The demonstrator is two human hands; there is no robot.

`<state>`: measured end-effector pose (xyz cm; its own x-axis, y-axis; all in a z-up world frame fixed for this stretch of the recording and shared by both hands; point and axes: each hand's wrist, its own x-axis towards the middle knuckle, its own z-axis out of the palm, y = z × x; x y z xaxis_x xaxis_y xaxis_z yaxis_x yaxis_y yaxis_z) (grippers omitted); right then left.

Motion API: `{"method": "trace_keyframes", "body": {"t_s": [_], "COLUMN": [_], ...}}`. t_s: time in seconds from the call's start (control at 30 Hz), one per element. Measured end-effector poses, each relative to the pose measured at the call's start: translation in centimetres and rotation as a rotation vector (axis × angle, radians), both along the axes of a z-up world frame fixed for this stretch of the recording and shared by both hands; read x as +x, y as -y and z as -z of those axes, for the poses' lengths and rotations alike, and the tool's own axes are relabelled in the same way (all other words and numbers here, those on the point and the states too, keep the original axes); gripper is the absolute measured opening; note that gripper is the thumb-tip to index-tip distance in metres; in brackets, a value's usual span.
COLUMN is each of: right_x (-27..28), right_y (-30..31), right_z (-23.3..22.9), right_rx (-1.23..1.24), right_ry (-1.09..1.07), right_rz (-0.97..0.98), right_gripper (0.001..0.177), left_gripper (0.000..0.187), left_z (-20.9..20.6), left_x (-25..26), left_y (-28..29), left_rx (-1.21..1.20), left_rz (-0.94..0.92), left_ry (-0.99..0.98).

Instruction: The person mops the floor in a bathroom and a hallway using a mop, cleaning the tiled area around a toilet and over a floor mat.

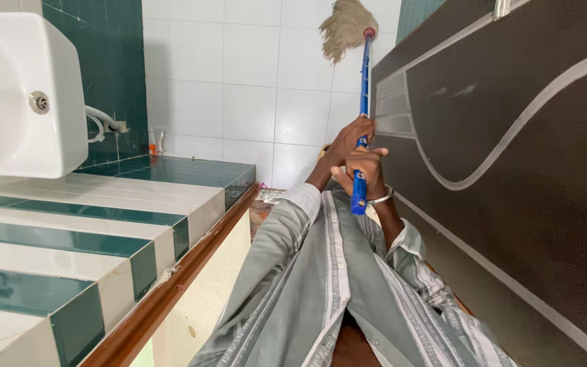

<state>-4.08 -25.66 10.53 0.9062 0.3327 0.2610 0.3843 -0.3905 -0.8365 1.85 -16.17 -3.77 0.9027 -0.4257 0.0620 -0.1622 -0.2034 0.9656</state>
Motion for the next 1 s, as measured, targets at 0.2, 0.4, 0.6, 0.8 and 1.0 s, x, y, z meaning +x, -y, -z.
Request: {"method": "trace_keyframes", "body": {"t_s": [0.2, 0.4, 0.6, 0.8, 1.0], "right_x": [-6.2, -15.0, -25.4, -33.4, -34.4], "right_y": [-1.2, -5.3, -8.0, -8.0, -10.9], "right_z": [0.6, 0.2, -4.6, -7.9, -4.0], "right_rx": [0.047, 0.043, 0.098, 0.123, 0.323], "right_ry": [0.056, 0.015, 0.006, -0.078, 0.221], "right_rz": [-0.040, -0.211, -0.379, -0.344, 0.023], "right_gripper": [0.064, 0.068, 0.063, 0.061, 0.063], "left_gripper": [0.051, 0.056, 0.037, 0.057, 0.063], "left_z": [2.9, 0.8, -0.2, -4.0, -2.2], "left_x": [-5.1, -14.9, -26.6, -35.5, -35.4], "left_y": [-1.0, -6.3, -9.9, -11.4, -11.1], "left_rx": [0.266, 0.199, 0.121, 0.068, 0.013], "left_rz": [0.051, -0.060, -0.007, 0.080, 0.011], "left_ry": [0.428, 0.277, 0.316, 0.313, 0.284]}}
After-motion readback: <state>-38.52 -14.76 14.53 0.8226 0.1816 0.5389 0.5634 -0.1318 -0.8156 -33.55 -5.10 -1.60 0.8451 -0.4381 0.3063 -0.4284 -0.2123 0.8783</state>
